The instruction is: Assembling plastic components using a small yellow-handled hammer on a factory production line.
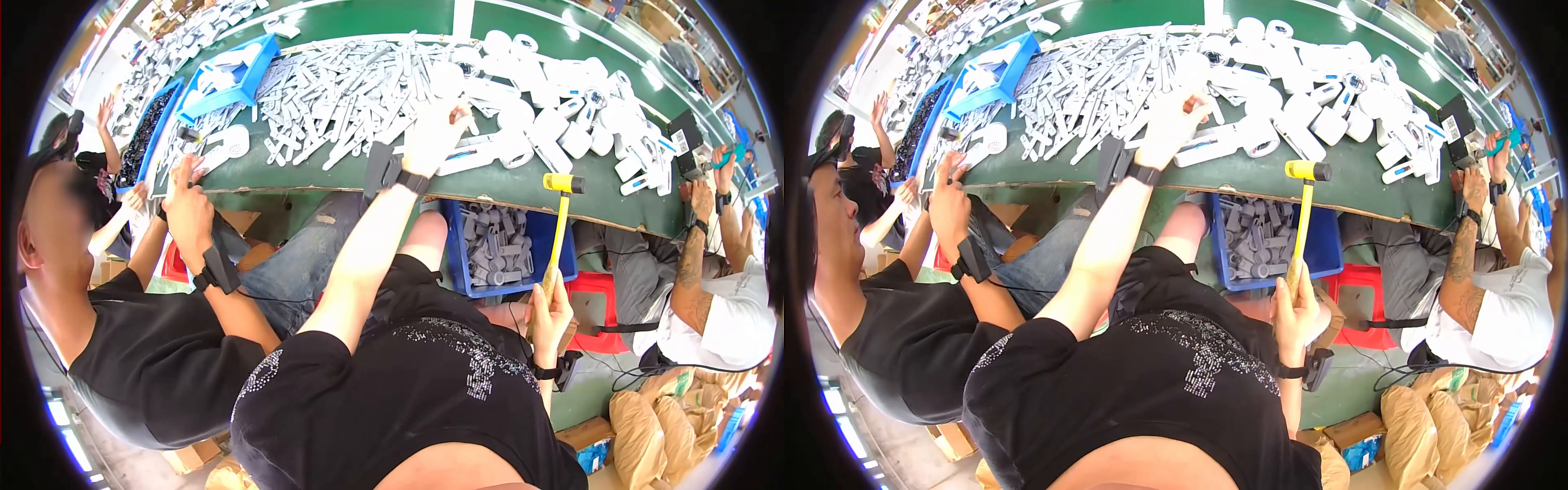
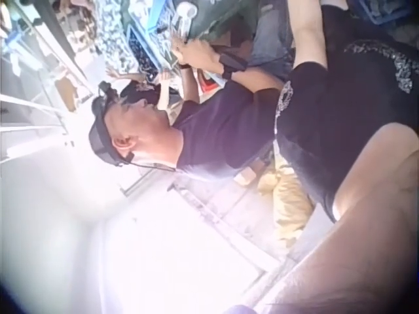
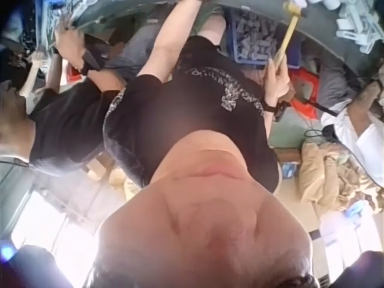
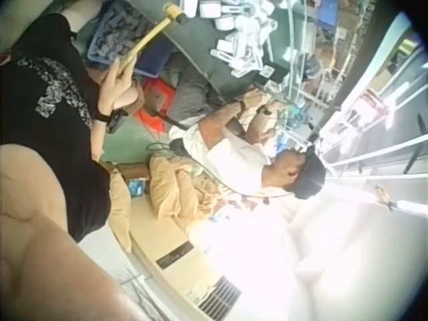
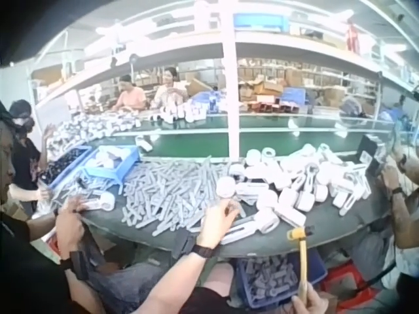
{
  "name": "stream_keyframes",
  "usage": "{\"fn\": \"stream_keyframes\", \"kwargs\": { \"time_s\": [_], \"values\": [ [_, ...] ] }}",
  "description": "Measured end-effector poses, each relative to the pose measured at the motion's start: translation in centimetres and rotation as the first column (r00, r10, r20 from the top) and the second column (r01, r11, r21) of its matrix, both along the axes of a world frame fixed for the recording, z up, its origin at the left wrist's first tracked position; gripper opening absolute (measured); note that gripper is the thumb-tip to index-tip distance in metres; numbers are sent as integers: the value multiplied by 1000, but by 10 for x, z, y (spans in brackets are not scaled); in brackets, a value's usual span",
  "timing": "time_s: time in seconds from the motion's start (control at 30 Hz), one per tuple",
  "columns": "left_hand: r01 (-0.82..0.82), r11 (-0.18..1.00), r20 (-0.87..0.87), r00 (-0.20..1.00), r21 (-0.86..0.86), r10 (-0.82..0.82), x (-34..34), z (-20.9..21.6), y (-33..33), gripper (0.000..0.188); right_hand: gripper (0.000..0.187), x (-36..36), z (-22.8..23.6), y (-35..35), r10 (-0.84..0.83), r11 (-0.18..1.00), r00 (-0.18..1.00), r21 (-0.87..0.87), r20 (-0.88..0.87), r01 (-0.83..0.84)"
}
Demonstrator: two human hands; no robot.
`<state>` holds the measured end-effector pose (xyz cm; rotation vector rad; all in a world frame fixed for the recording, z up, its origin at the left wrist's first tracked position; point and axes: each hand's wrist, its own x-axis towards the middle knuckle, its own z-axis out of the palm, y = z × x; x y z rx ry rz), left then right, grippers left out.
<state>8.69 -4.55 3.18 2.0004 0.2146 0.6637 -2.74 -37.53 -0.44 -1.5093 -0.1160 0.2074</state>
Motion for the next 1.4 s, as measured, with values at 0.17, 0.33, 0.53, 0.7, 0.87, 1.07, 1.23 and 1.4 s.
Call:
{"fn": "stream_keyframes", "kwargs": {
  "time_s": [0.17,0.33,0.53,0.7,0.87,1.07,1.23,1.4],
  "values": [
    [-115,993,183,977,39,106,-25,-15,-16,6,47,1,2,1,47,998,999,-40,12,-46],
    [-195,918,202,971,346,130,-34,-8,-34,9,51,2,6,4,54,998,998,-31,-25,-55],
    [-322,819,270,939,475,213,-31,-14,-50,10,50,-2,3,1,53,998,999,-26,-6,-53],
    [-378,751,322,918,541,230,-26,-18,-52,9,48,-1,7,-1,21,1000,999,2,-24,-21],
    [-293,741,286,948,605,141,-28,-16,-52,12,49,0,7,-1,16,999,1000,-30,-7,-16],
    [-298,706,287,948,643,139,-32,-17,-53,18,48,24,10,10,150,973,986,-185,69,-135],
    [-275,752,313,945,600,96,-22,-22,-42,14,46,60,31,37,218,923,900,-381,376,-64],
    [-128,983,150,983,128,109,-24,-23,-43,14,47,83,31,33,370,852,829,-509,419,-123]
  ]
}}
